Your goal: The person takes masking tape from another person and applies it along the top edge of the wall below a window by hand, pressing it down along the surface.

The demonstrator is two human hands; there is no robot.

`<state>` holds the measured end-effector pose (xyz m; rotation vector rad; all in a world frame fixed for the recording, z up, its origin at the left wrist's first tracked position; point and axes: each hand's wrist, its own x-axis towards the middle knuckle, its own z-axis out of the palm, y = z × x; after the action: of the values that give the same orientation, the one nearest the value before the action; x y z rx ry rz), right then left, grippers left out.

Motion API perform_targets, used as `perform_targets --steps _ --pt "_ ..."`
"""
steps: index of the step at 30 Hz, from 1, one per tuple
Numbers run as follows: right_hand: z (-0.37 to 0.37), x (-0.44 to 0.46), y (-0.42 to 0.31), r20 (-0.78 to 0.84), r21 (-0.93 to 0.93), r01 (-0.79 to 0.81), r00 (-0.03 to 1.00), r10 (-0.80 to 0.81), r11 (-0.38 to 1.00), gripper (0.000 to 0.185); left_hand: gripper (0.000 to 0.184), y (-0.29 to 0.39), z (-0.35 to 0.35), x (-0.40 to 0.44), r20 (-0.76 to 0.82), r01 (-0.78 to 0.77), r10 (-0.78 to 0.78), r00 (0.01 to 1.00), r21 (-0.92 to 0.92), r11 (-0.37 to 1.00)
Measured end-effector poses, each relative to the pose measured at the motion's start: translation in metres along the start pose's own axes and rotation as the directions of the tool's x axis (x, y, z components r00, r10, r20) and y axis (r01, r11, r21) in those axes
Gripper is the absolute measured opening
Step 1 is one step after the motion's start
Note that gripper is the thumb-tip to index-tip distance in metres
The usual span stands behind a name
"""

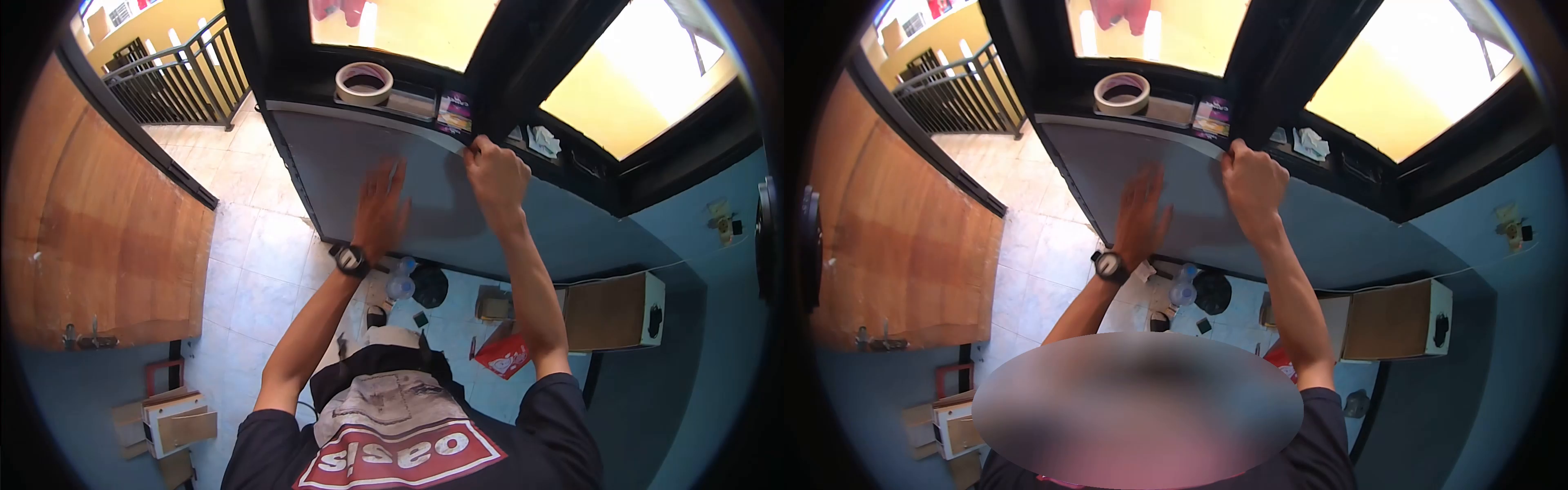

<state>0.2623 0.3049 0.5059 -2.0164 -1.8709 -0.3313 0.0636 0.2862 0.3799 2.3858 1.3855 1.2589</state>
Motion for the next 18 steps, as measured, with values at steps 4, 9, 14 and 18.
perform_targets --steps 4,9,14,18 --pt "0.004 0.004 0.003 0.018 0.011 0.01 1.0 -0.011 1.0 0.018 0.085 0.002 0.027 0.035 -0.03 -0.053 0.055 0.998 0.087 0.995" --pt "0.008 0.003 0.001 0.022 0.025 -0.044 0.999 0.043 0.999 0.015 0.085 -0.005 0.058 0.047 -0.095 -0.037 0.058 0.994 0.209 0.977" --pt "0.013 0.0 0.003 -0.029 0.051 -0.052 0.998 0.053 0.997 0.015 0.081 -0.015 0.08 0.046 -0.081 -0.032 0.053 0.995 0.24 0.97" --pt "0.018 -0.003 0.004 -0.032 0.084 -0.058 0.998 0.061 0.995 0.016 0.072 -0.025 0.082 0.049 -0.087 -0.059 0.086 0.993 0.274 0.96"
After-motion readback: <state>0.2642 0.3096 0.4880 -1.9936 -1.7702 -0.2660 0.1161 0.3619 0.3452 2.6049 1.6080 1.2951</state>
